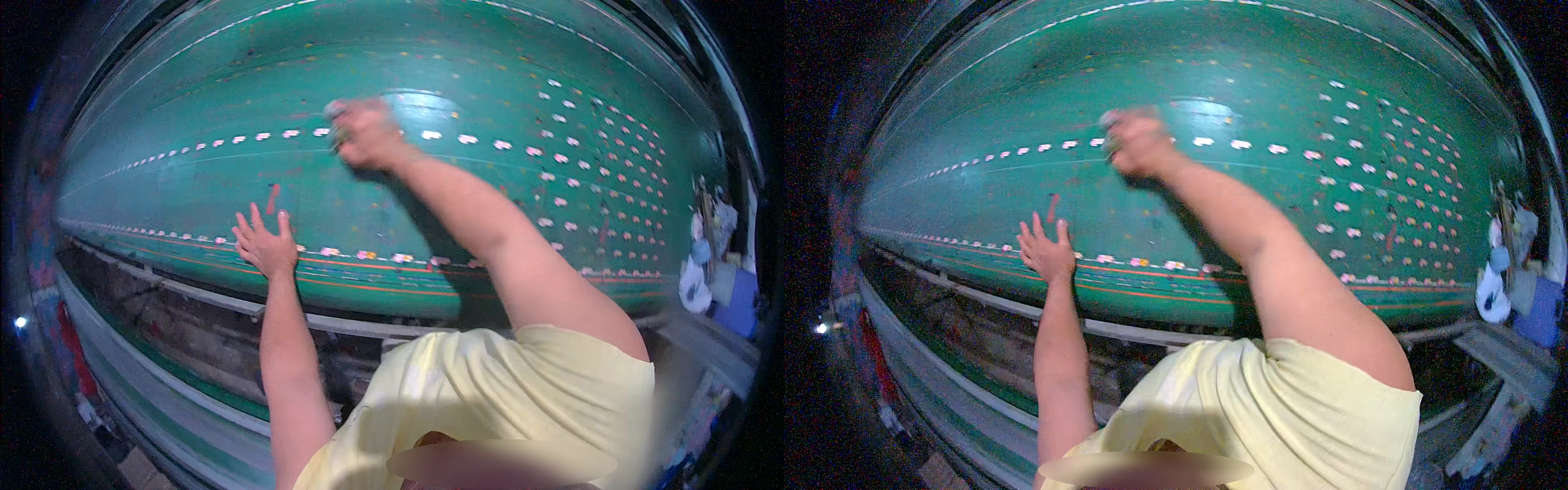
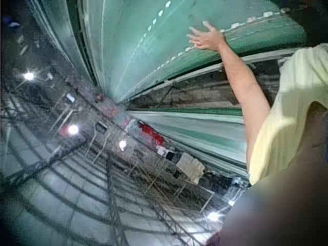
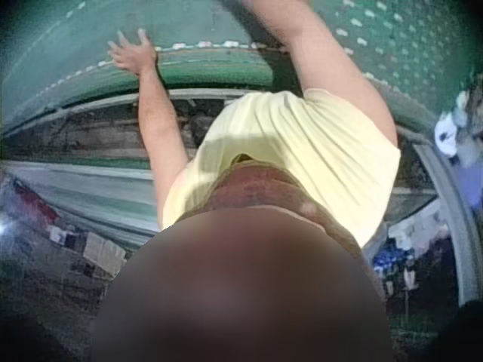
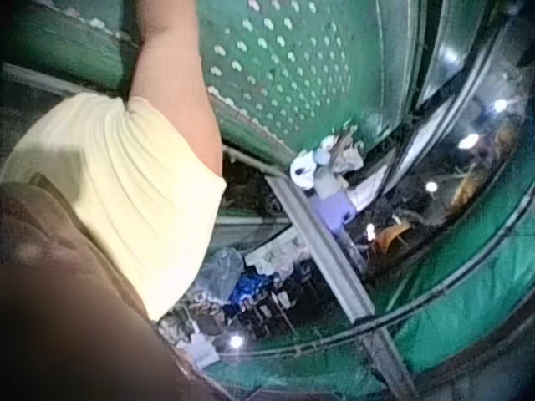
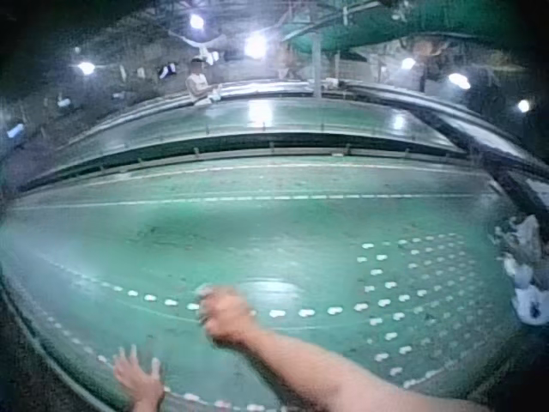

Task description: The person wipes a green conveyor belt surface with a cloth, moving along the belt to clean multiple sections. The person briefly walks between the belts to retrieve a fresh cloth and resumes wiping the surface.

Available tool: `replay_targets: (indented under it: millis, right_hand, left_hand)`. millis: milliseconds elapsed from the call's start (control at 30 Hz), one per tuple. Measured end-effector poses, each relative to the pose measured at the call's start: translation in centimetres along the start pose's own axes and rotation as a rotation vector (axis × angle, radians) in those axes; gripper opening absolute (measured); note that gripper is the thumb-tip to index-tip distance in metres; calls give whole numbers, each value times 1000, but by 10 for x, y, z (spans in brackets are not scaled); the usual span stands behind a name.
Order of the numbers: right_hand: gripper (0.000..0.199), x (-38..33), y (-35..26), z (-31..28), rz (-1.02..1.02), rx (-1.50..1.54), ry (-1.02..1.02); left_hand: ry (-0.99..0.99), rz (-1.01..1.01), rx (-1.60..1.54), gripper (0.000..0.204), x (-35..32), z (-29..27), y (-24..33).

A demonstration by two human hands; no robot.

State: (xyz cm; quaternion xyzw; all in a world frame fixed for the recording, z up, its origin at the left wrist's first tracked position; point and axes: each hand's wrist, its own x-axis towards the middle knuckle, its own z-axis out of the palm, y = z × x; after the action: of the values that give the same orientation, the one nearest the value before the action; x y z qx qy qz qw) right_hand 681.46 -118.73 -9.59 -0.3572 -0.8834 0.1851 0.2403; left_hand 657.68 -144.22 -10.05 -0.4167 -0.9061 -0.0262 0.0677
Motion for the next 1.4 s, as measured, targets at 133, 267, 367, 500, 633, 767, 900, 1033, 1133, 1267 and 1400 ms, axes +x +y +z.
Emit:
replay_targets:
  millis: [133, 267, 367, 500, 633, 767, 900, 1033, 1133, 1267, 1400]
  right_hand:
    - [42, -129, 157, -119, 183, -565, 380]
    - [60, -290, 225, -199, 909, -644, 443]
    - [65, -309, 197, -187, 1198, -665, 475]
    - [51, -227, 110, -95, 794, -644, 508]
    - [33, -90, -41, 8, 315, -372, 521]
    - [65, -9, -176, 89, 284, -155, 342]
    - [72, -8, -243, 126, 2, -133, 138]
    - [57, -84, -207, 75, -49, -27, 149]
    - [56, -180, -138, -5, 236, -236, 301]
    - [49, -301, -20, -75, 678, -719, 407]
    - [52, -235, 38, -71, 1005, -787, 548]
  left_hand:
    - [-22, -2, 9, 84, 4, -12, 14]
    - [-17, 11, 30, 83, 4, -6, 13]
    - [-39, 0, 50, 85, 2, -4, 11]
    - [-88, 13, -19, 90, 3, -4, 11]
    - [-278, 24, -172, 90, 23, -18, 4]
    - [-305, 115, -602, 90, 55, -16, -45]
    - [-89, 285, -408, 83, 122, 7, -119]
    - [-129, 186, -72, 74, 168, 19, -177]
    - [-60, 154, 10, 71, 161, 25, -171]
    - [-13, 187, 16, 69, 151, 25, -158]
    - [23, 187, 33, 67, 152, 28, -159]
